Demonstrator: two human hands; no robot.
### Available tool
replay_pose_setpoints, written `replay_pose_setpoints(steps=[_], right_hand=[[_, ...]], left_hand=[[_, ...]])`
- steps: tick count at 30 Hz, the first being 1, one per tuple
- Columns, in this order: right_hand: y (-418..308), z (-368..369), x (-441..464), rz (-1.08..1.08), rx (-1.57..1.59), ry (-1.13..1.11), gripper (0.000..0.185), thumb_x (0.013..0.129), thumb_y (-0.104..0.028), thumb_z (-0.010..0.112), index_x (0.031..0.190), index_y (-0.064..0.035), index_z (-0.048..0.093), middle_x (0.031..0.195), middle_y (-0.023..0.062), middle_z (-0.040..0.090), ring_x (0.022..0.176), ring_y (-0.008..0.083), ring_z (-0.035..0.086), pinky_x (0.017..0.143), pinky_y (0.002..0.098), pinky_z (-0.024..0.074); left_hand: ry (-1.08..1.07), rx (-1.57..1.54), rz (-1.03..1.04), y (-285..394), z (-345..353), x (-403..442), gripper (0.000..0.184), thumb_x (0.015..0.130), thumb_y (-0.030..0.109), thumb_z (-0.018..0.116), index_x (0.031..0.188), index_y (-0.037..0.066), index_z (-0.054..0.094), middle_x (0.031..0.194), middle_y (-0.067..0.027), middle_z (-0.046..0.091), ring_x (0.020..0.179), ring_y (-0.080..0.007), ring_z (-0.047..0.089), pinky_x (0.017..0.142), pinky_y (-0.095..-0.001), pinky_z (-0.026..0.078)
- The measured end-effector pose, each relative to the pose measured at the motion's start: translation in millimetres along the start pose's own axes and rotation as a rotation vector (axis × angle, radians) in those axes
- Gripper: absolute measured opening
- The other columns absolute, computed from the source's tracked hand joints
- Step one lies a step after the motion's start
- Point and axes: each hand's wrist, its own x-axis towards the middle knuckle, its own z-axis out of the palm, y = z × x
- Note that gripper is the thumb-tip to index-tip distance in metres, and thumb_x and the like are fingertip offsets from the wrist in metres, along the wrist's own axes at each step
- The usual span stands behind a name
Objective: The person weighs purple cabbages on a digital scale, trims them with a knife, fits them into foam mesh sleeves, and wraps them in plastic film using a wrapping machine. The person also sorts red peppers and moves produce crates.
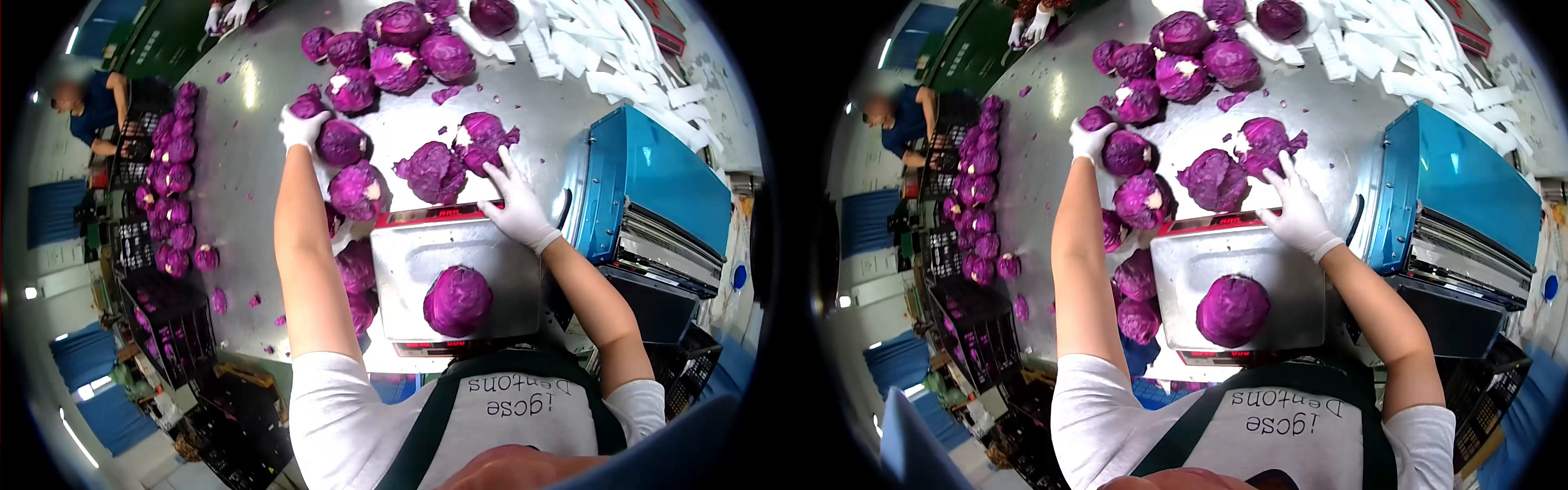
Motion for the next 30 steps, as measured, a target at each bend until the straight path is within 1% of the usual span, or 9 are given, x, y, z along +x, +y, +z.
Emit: replay_pose_setpoints(steps=[5,7,10,12,18,21,23,25,30], right_hand=[[9.0,4.9,0.4,0.009,0.193,0.102,0.059,0.078,-0.023,0.071,0.132,-0.0092,0.054,0.15,0.0186,0.036,0.132,0.0389,0.042,0.107,0.0432,0.039],[24.2,4.9,5.4,0.161,0.647,0.184,0.047,0.083,-0.015,0.066,0.128,-0.0073,0.057,0.137,0.0166,0.051,0.127,0.0321,0.049,0.105,0.0402,0.0401],[43.3,-25.1,52.5,0.472,0.896,0.295,0.038,0.087,-0.011,0.061,0.125,-0.005,0.059,0.124,0.0153,0.06,0.118,0.0267,0.057,0.102,0.036,0.0417],[82.3,-31.7,102.5,0.218,0.505,0.55,0.039,0.087,-0.015,0.061,0.125,-0.005,0.06,0.127,0.0171,0.059,0.115,0.0303,0.059,0.102,0.037,0.0429],[191.3,-39.7,215.0,0.764,-0.321,0.134,0.079,0.082,-0.06,0.056,0.144,-0.0119,0.043,0.146,0.0232,0.041,0.135,0.0396,0.039,0.112,0.0435,0.0305],[276.8,-35.2,267.4,0.736,-0.348,0.037,0.093,0.08,-0.068,0.053,0.147,-0.0059,0.037,0.151,0.0195,0.036,0.141,0.0363,0.031,0.115,0.053,0.0193],[347.2,-34.2,300.9,0.656,-0.248,0.116,0.094,0.078,-0.073,0.049,0.14,-0.0015,0.046,0.145,0.0208,0.044,0.139,0.0365,0.035,0.114,0.0485,0.0227],[247.7,-70.1,264.4,0.735,-0.504,0.217,0.096,0.076,-0.074,0.048,0.14,-0.0025,0.046,0.144,0.0216,0.045,0.137,0.0345,0.038,0.111,0.0444,0.0277],[171.5,-128.7,229.4,0.439,-0.114,0.8,0.084,0.074,-0.062,0.064,0.125,0.0037,0.058,0.13,0.0295,0.052,0.126,0.0373,0.047,0.106,0.0427,0.0373]], left_hand=[[0.031,-0.911,-0.227,-66.1,13.5,29.9,0.101,0.06,0.033,0.09,0.138,-0.003,0.036,0.129,-0.0192,0.05,0.108,-0.0303,0.058,0.09,-0.0428,0.052],[-0.13,-1.126,-0.146,-66.2,-12.7,15.7,0.087,0.067,0.028,0.086,0.132,-0.005,0.039,0.124,-0.0205,0.051,0.106,-0.0302,0.059,0.087,-0.0419,0.053],[-0.194,-1.164,-0.131,-39.3,-74.6,-55.7,0.079,0.076,0.025,0.078,0.141,0.011,0.036,0.133,-0.0168,0.046,0.114,-0.0327,0.055,0.09,-0.0415,0.053],[-0.307,-1.121,0.0,-30.0,-109.9,-106.6,0.071,0.082,0.026,0.071,0.143,0.013,0.036,0.135,-0.01,0.047,0.117,-0.0286,0.054,0.09,-0.039,0.052],[-0.404,-0.945,0.125,-35.4,-158.3,-263.3,0.094,0.066,0.024,0.082,0.145,0.004,0.034,0.136,-0.0126,0.047,0.126,-0.0272,0.047,0.108,-0.0401,0.037],[-0.437,-0.929,0.043,-57.4,-171.0,-311.8,0.103,0.061,0.025,0.087,0.146,0.005,0.032,0.139,-0.0141,0.044,0.129,-0.0274,0.044,0.11,-0.0399,0.036],[-0.432,-0.957,-0.031,-60.3,-176.8,-338.8,0.105,0.059,0.021,0.088,0.146,0.006,0.031,0.142,-0.0143,0.041,0.131,-0.0275,0.042,0.111,-0.04,0.035],[-0.41,-0.963,-0.028,-67.1,-173.9,-361.3,0.104,0.06,0.015,0.089,0.147,0.007,0.031,0.144,-0.0144,0.038,0.132,-0.0277,0.041,0.112,-0.0403,0.034],[-0.329,-0.68,0.107,-53.5,-154.8,-412.8,0.101,0.064,0.025,0.089,0.146,0.005,0.033,0.139,-0.0182,0.045,0.126,-0.0288,0.049,0.107,-0.039,0.041]])
